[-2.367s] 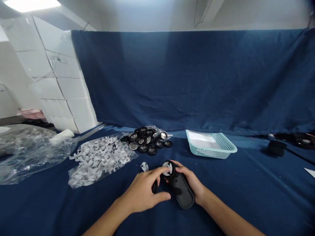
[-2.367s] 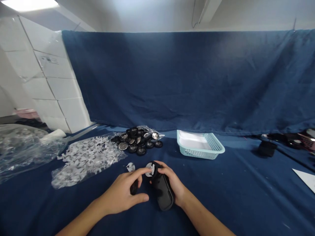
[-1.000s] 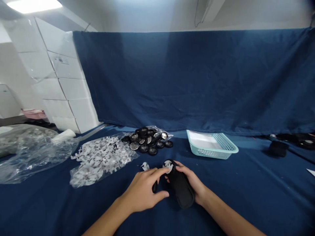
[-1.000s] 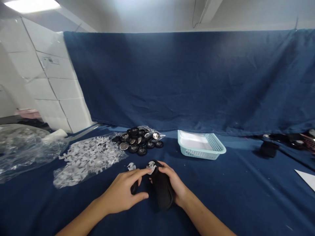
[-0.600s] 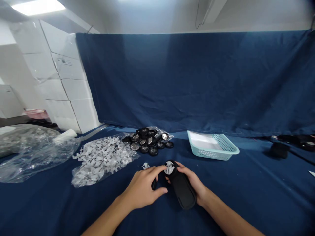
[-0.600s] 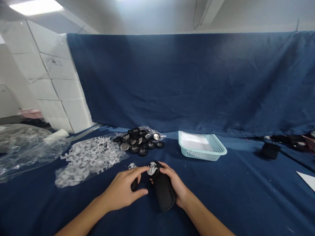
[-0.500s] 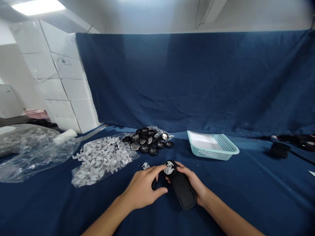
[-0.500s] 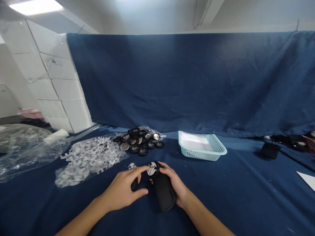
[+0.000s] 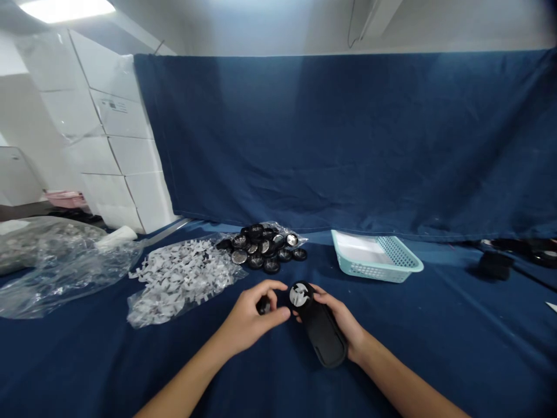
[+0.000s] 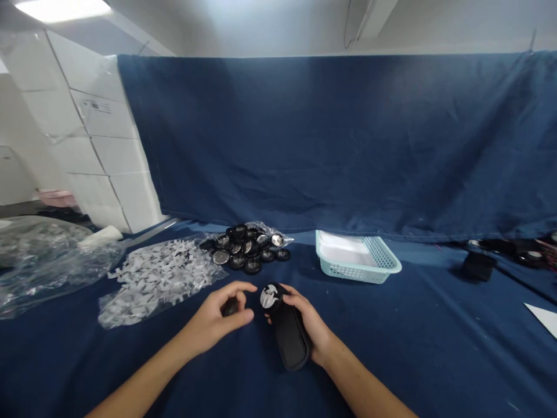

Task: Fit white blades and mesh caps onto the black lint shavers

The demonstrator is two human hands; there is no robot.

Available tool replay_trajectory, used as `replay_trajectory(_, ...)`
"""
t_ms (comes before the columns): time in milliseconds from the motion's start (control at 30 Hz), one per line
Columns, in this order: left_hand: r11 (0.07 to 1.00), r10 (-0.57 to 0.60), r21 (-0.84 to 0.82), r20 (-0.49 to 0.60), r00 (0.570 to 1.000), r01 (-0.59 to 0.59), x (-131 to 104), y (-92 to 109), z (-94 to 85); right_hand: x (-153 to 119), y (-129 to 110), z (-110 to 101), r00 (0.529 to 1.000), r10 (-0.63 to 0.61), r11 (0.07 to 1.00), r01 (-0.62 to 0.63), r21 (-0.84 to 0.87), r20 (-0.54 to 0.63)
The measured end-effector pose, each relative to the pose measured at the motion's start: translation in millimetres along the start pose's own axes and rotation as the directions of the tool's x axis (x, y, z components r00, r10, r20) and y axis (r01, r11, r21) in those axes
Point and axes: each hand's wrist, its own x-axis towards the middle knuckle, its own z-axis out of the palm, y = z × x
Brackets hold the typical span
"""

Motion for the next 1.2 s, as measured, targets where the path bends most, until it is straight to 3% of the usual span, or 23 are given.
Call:
replay_trajectory(67,0.957,-0.122,-0.273,-0.066,0.990,0.099,3.3,-3.5,-3.2,0.3,0.0,0.4,1.000,0.005,1.000,-0.005,0.005,-0.003)
replay_trajectory(167,0.770,-0.288,-0.610,-0.070,0.955,0.187,5.5,-7.9,-7.6,0.9,0.6,-0.9,1.000,0.006,1.000,-0.006,0.008,-0.001)
replay_trajectory(267,0.601,-0.368,-0.758,0.019,0.930,0.253,5.3,-10.3,-10.0,2.4,2.5,-4.7,1.000,0.015,1.000,-0.015,0.022,0.002)
replay_trajectory(333,0.579,-0.381,-0.769,0.037,0.924,0.270,5.5,-11.1,-9.4,3.4,3.9,-6.9,1.000,0.015,0.999,-0.015,0.028,0.011)
replay_trajectory(533,0.832,-0.251,-0.546,-0.219,0.943,0.094,7.1,-7.6,-0.6,2.1,2.3,-3.9,1.000,-0.001,1.000,0.000,0.011,0.014)
replay_trajectory(600,0.890,-0.232,-0.446,-0.258,0.938,0.098,5.6,-3.9,1.8,0.7,0.4,-1.4,1.000,0.009,1.000,-0.009,0.009,-0.002)
replay_trajectory(767,0.939,-0.295,-0.240,-0.207,0.933,0.244,1.2,3.1,3.8,-0.4,-2.5,3.6,1.000,0.012,0.999,-0.013,-0.030,-0.027)
replay_trajectory(967,0.927,-0.255,-0.324,-0.173,0.951,0.189,5.5,-8.7,9.1,-0.8,-1.0,4.0,0.999,-0.024,0.984,0.028,-0.176,0.026)
replay_trajectory(1067,0.967,-0.162,-0.224,-0.182,0.970,0.119,2.3,-10.5,17.4,-2.5,-0.4,5.2,0.999,-0.042,0.981,0.047,-0.190,0.032)
replay_trajectory(1200,0.988,0.079,0.136,-0.058,0.995,-0.071,-8.6,-5.0,28.1,-5.1,-0.3,8.3,0.996,-0.090,0.982,0.089,-0.168,0.006)
